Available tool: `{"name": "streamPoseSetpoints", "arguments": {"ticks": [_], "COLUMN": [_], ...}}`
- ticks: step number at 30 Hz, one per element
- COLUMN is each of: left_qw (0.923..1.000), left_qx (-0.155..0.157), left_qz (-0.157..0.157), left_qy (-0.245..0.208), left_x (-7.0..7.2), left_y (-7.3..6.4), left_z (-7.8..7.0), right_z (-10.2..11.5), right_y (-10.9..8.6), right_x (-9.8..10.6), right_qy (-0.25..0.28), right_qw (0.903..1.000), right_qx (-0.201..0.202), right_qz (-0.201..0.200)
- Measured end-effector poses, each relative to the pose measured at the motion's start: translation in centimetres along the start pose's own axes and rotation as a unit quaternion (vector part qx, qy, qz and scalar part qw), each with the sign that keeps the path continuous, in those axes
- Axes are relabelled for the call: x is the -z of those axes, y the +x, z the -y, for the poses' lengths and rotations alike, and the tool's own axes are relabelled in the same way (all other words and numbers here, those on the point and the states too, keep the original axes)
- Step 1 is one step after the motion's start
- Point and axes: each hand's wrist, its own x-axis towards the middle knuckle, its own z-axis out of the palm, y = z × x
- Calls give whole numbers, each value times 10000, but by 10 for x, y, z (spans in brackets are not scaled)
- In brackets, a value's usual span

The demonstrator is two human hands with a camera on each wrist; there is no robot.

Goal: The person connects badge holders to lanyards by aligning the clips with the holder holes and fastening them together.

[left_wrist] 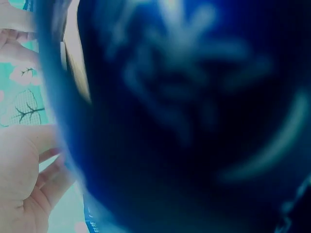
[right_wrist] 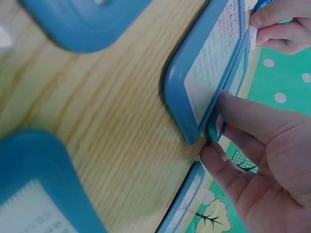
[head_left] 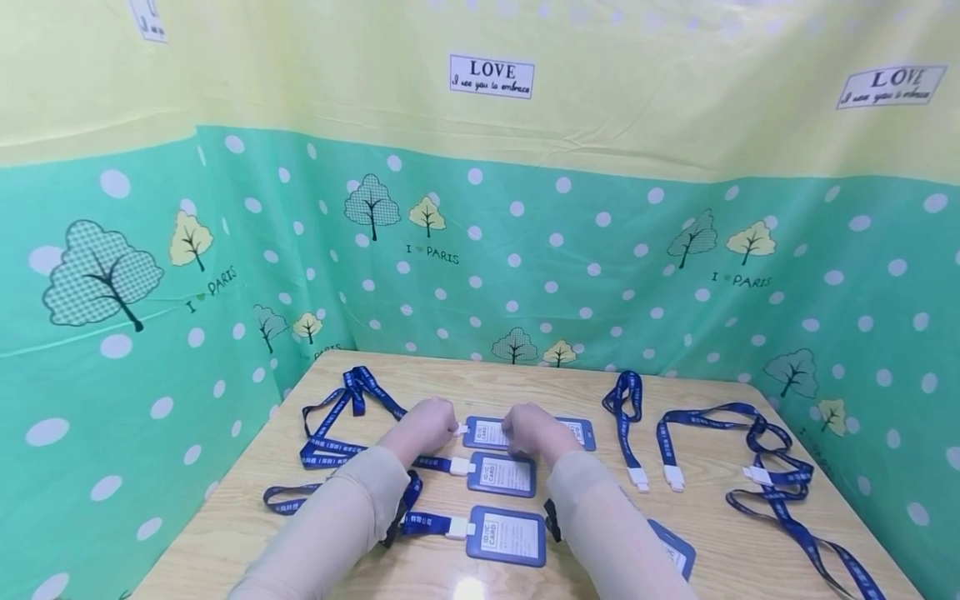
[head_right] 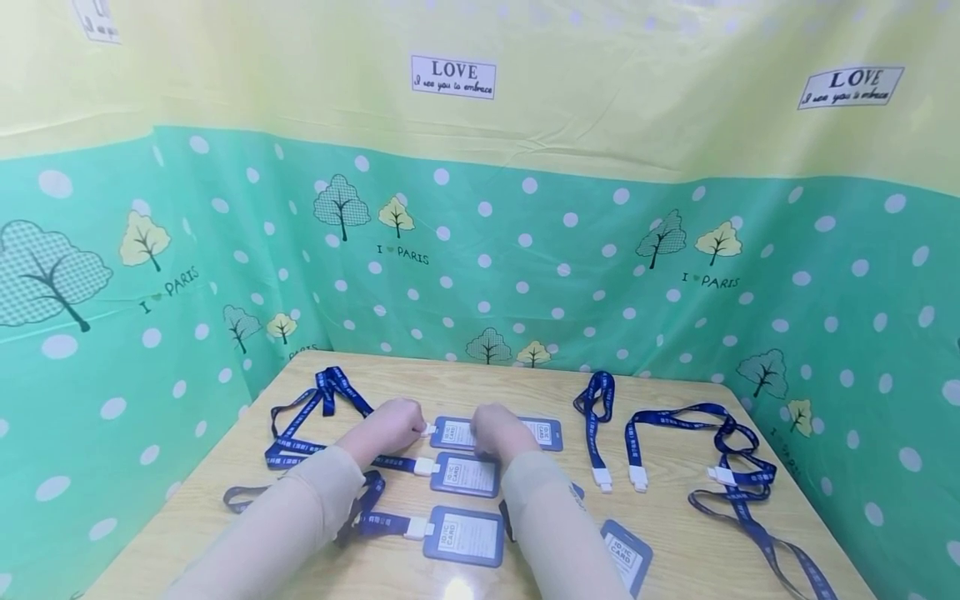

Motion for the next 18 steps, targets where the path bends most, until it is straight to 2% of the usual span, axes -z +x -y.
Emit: {"name": "streamPoseSetpoints", "arguments": {"ticks": [9, 18], "left_qw": [9998, 9998], "left_qx": [40, 59], "left_qz": [-27, 13], "left_qy": [-180, -201], "left_x": [-6, -5], "left_y": [2, 2], "left_z": [3, 0], "right_z": [-1, 1], "right_y": [2, -5], "right_x": [-2, 1], "right_qy": [-17, 67], "right_qw": [10000, 9999], "right_qx": [46, 51], "right_qz": [8, -77]}}
